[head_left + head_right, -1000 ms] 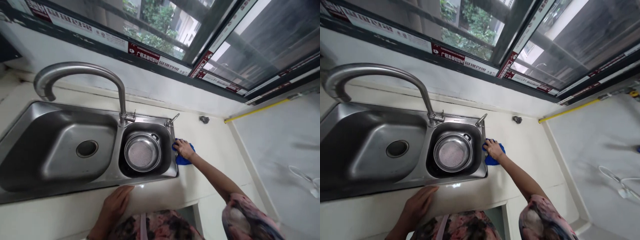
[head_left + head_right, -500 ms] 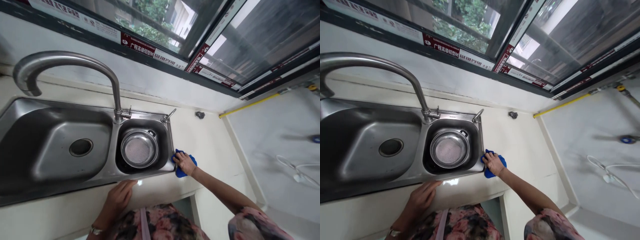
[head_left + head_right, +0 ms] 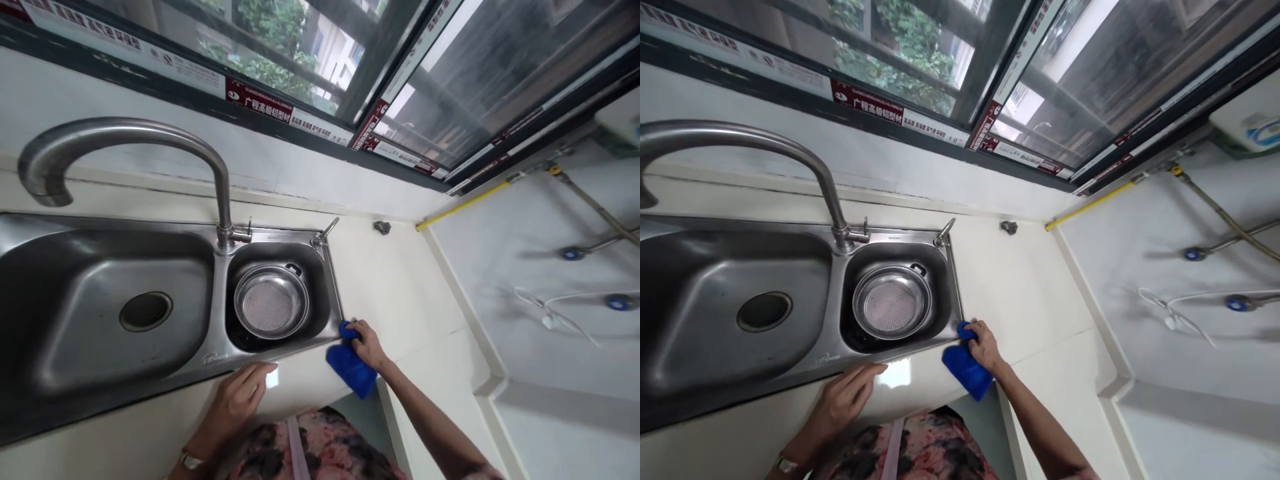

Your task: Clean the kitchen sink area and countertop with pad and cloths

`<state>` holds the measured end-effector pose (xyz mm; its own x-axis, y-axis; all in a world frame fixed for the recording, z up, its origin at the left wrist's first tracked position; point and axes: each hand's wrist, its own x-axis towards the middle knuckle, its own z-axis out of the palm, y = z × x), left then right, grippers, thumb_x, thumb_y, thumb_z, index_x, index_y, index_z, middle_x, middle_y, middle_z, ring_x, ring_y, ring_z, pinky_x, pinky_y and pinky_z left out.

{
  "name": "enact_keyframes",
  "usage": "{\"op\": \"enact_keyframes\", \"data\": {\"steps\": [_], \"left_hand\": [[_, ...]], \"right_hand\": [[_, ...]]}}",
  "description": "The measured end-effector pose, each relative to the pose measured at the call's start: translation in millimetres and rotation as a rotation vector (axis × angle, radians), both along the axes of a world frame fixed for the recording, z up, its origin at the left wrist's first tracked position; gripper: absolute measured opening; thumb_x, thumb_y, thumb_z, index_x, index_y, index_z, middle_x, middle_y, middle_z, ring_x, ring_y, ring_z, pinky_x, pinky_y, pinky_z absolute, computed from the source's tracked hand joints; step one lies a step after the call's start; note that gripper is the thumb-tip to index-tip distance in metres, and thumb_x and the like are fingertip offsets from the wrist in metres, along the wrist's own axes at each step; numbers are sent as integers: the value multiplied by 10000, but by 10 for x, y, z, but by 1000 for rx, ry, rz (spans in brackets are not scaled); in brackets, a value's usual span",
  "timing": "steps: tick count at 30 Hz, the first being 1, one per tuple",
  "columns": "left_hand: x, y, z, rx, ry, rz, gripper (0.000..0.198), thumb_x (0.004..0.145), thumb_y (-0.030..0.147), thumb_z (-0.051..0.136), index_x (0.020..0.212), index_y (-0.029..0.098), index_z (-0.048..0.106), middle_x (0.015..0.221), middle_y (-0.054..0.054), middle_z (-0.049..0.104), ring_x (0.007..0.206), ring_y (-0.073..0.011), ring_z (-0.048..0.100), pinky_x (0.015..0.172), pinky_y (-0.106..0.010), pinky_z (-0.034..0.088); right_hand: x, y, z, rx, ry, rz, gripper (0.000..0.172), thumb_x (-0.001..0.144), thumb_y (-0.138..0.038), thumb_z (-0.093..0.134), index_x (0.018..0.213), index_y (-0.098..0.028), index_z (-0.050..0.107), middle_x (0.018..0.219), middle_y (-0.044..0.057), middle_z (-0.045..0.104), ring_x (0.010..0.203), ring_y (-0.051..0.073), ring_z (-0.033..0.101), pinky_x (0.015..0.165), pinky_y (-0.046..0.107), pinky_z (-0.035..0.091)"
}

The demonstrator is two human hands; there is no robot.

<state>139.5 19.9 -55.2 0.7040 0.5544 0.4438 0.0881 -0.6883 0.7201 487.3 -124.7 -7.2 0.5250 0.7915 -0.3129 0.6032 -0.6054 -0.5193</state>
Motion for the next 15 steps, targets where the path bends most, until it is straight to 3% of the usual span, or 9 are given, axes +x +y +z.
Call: {"op": "enact_keyframes", "data": {"steps": [3, 5, 9, 12, 15], "left_hand": [[80, 14, 0, -162, -28, 35, 247, 1015, 196, 474, 1119, 240, 693, 1023, -4, 778, 945, -129, 741, 880, -193, 587], [174, 10, 22, -291, -34, 46, 240, 1012, 252, 488, 1081, 247, 718, 990, -6, 790, 903, -144, 754, 863, -213, 608], [420, -19, 171, -658, -7, -21, 294, 1004, 391, 515, 1181, 242, 697, 1094, -59, 786, 982, -183, 754, 840, -265, 635], [617, -78, 346, -886, 9, -163, 523, 977, 489, 556, 1425, 220, 531, 1399, -139, 650, 1228, -231, 666, 981, -359, 611], [825, -197, 422, -978, 60, -281, 733, 925, 540, 628, 1538, 219, 388, 1546, -160, 513, 1378, -275, 552, 1154, -476, 499]], "right_hand": [[-47, -83, 66, 251, 442, -361, 566, 582, -253, 498, 1116, -197, 676, 865, 30, 696, 763, 227, 613, 704, 339, 518], [-155, -86, 141, 360, 656, -468, 579, 537, -275, 494, 1083, -193, 670, 818, 17, 697, 713, 223, 598, 675, 337, 509], [-452, 47, 257, 479, 807, -454, 398, 555, -294, 495, 920, -228, 637, 831, 15, 695, 776, 237, 621, 763, 372, 532], [-619, 161, 251, 484, 807, -464, 256, 600, -339, 506, 829, -252, 578, 764, 7, 657, 744, 236, 608, 759, 387, 537], [-712, 217, 203, 559, 887, -546, 202, 588, -348, 542, 766, -253, 556, 718, 5, 646, 703, 228, 605, 731, 382, 547]]}}
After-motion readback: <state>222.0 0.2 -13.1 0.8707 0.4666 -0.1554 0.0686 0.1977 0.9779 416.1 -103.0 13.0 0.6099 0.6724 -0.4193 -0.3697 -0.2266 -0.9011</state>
